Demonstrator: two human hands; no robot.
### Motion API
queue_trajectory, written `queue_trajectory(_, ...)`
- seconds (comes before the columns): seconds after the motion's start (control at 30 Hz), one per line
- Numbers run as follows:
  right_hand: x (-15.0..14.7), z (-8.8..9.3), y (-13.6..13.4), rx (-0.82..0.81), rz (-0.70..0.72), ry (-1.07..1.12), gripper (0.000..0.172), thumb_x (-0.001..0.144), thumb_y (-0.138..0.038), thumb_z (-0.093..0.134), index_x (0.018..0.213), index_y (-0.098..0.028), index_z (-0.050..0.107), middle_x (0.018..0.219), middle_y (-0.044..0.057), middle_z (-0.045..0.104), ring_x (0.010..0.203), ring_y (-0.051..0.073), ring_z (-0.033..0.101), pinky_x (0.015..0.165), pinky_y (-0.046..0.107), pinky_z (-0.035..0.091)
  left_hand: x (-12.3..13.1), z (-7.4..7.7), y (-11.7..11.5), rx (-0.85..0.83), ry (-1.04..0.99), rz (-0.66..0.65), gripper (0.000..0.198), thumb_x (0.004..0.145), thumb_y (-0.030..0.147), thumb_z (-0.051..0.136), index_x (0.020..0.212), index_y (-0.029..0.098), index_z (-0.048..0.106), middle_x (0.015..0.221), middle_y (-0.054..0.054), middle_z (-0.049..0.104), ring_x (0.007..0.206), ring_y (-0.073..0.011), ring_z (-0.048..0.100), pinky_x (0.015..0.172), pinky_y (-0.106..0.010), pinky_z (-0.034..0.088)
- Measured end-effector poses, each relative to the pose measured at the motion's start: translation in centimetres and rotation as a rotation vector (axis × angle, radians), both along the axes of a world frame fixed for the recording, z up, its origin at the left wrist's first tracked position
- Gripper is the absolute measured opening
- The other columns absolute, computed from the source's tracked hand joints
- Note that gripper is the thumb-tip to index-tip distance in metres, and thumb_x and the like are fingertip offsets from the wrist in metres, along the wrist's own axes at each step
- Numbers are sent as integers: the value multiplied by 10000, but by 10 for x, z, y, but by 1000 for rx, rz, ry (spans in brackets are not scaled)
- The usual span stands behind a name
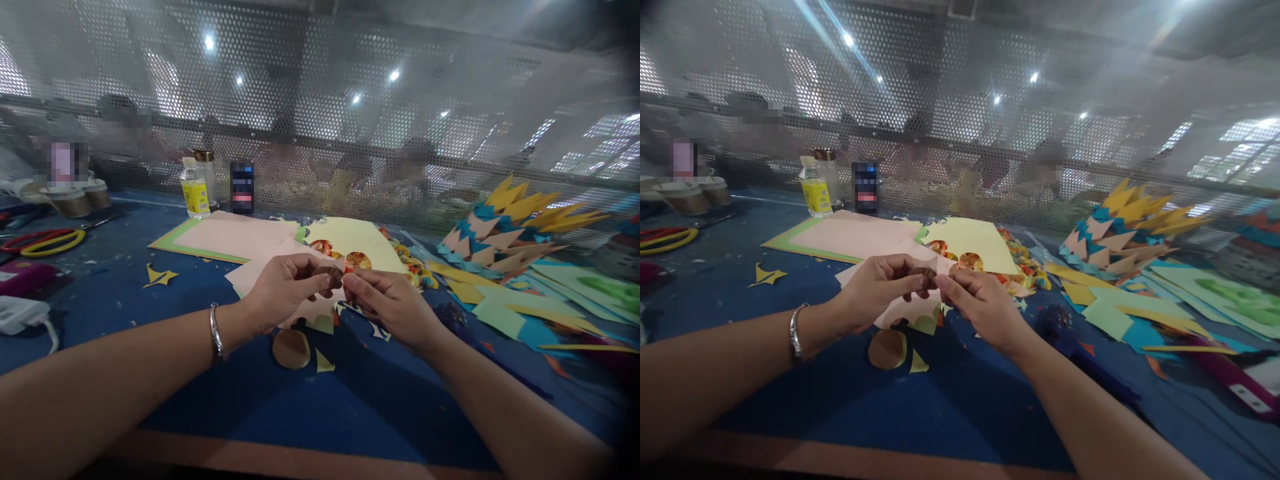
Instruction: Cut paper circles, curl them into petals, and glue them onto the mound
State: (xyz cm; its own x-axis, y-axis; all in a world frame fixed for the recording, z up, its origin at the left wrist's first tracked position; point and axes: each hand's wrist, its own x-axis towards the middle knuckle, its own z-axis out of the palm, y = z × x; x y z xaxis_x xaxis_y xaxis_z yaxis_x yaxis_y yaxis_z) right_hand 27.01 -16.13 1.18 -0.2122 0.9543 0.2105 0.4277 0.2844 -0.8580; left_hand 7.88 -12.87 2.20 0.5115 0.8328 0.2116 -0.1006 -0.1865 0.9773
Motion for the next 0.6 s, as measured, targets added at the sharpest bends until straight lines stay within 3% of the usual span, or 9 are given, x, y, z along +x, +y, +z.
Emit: queue_trajectory(0.6, 1, 8, -3, 60, -4, -139, 416, 898, -540, 467, 660, -204, 525, 481, -66, 329, 397, 79, 288, 418, 251, 227, -1, -6, 8, -67, -18, -58, 166, 742, 317, 714, 778, 155, 701, 768, -24, 685, 633, -89, 532, 600, -236, 373)
